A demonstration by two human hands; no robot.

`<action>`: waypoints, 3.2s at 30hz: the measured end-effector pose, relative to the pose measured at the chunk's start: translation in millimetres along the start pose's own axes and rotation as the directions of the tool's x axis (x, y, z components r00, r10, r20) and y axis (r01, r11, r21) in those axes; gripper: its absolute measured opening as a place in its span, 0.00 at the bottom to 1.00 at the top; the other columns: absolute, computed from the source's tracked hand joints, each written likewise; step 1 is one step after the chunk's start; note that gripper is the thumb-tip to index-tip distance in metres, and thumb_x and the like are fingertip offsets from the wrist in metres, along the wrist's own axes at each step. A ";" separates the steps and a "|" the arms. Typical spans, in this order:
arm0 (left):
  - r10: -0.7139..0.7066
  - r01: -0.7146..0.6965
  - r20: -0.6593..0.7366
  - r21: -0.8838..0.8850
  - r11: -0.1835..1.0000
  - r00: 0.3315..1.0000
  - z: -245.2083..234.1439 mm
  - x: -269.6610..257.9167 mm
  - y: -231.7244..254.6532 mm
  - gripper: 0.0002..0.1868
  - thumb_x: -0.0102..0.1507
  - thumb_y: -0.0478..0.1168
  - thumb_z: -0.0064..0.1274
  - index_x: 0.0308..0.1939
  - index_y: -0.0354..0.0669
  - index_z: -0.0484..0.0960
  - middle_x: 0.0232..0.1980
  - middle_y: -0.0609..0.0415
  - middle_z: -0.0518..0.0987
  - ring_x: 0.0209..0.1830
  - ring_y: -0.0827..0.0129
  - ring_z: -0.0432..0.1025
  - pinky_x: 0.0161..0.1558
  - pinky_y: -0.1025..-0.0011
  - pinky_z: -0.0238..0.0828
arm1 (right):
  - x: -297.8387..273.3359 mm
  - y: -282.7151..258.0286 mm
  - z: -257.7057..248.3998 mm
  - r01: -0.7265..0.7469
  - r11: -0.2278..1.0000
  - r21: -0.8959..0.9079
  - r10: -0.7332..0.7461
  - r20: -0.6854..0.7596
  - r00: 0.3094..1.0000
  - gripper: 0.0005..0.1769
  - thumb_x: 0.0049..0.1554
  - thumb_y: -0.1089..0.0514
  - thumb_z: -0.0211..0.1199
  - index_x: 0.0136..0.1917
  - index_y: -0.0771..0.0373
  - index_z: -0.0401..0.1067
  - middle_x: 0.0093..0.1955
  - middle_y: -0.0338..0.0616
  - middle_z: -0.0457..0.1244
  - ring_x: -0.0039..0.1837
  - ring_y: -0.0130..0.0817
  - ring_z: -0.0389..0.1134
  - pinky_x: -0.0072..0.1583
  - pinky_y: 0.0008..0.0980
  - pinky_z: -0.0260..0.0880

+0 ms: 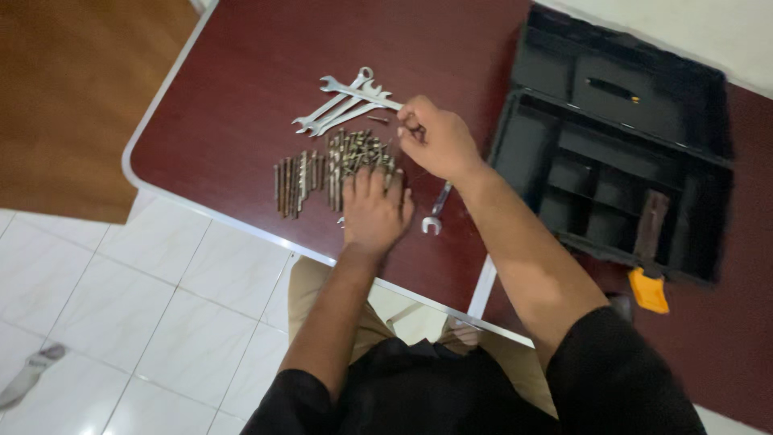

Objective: The person sorts metal rods and screws from a table into a black plastic toolbox, then wipes several wrenches with a cloth and places them into the toolbox.

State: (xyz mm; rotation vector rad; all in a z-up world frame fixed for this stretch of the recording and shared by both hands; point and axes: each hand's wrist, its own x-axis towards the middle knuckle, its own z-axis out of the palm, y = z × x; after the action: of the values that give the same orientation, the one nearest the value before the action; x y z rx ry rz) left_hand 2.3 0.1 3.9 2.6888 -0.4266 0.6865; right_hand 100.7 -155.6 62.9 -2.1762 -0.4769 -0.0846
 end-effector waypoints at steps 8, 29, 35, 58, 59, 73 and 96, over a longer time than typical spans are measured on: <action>0.031 -0.073 -0.172 -0.244 0.967 0.985 -30.6 11.4 11.0 0.18 0.65 0.48 0.57 0.51 0.39 0.80 0.52 0.45 0.76 0.53 0.50 0.68 0.54 0.51 0.62 | -52.6 -31.0 -35.1 0.020 0.996 0.090 0.002 -0.238 0.971 0.14 0.58 0.64 0.67 0.56 0.63 0.69 0.41 0.42 0.71 0.42 0.26 0.73 0.46 0.28 0.73; 0.244 -0.213 -0.013 -0.534 0.818 0.970 -41.5 36.7 196.4 0.13 0.64 0.48 0.58 0.43 0.42 0.86 0.42 0.50 0.80 0.47 0.52 0.72 0.50 0.54 0.63 | -225.9 55.2 -164.4 -0.179 0.833 0.523 0.444 -0.439 0.781 0.08 0.61 0.64 0.64 0.55 0.67 0.74 0.47 0.39 0.69 0.48 0.23 0.72 0.50 0.25 0.75; 0.341 -0.313 0.051 -0.286 0.906 0.939 -22.5 32.6 193.5 0.18 0.63 0.50 0.58 0.47 0.41 0.88 0.42 0.50 0.82 0.45 0.54 0.74 0.57 0.55 0.63 | -261.6 62.4 -214.3 -0.476 0.877 0.068 0.419 -0.594 0.686 0.11 0.59 0.57 0.68 0.52 0.66 0.77 0.40 0.41 0.71 0.42 0.22 0.71 0.47 0.24 0.71; 0.311 -0.385 -0.236 -0.416 0.824 0.921 -34.8 11.1 151.0 0.18 0.66 0.42 0.56 0.58 0.40 0.81 0.55 0.48 0.78 0.56 0.55 0.73 0.60 0.56 0.64 | -282.6 73.9 -203.8 -0.307 0.932 -0.192 0.129 -0.618 0.776 0.09 0.67 0.59 0.66 0.57 0.66 0.78 0.44 0.43 0.69 0.44 0.23 0.69 0.46 0.25 0.70; 0.281 -0.367 -0.252 -0.438 0.821 0.926 -34.2 6.9 140.7 0.17 0.66 0.41 0.56 0.58 0.40 0.81 0.55 0.49 0.77 0.56 0.55 0.72 0.59 0.56 0.65 | -282.7 76.9 -206.5 -0.367 0.920 -0.134 0.216 -0.609 0.763 0.09 0.66 0.59 0.67 0.57 0.66 0.79 0.41 0.42 0.69 0.41 0.23 0.67 0.44 0.25 0.68; 0.052 -0.053 -0.023 -0.059 0.997 0.998 0.9 -8.1 3.9 0.15 0.65 0.47 0.57 0.51 0.43 0.83 0.54 0.49 0.76 0.59 0.53 0.67 0.59 0.54 0.60 | -195.3 3.2 -156.8 0.032 0.962 -0.271 -0.154 -0.443 0.883 0.05 0.66 0.67 0.67 0.56 0.66 0.76 0.49 0.45 0.66 0.48 0.30 0.67 0.51 0.28 0.68; 0.001 0.024 0.375 -0.062 0.998 0.927 -1.1 5.9 8.1 0.32 0.71 0.60 0.31 0.72 0.51 0.71 0.81 0.39 0.52 0.82 0.45 0.41 0.77 0.43 0.29 | -4.0 10.2 -30.9 0.085 0.527 -0.845 0.297 0.277 0.914 0.47 0.48 0.29 0.70 0.69 0.63 0.70 0.62 0.54 0.66 0.67 0.53 0.62 0.69 0.59 0.49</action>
State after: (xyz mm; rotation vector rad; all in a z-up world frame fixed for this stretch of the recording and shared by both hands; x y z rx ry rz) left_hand 3.9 -7.9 9.7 2.7546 -0.5155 0.1429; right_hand 104.1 -186.6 73.1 -3.2439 -0.5972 0.2634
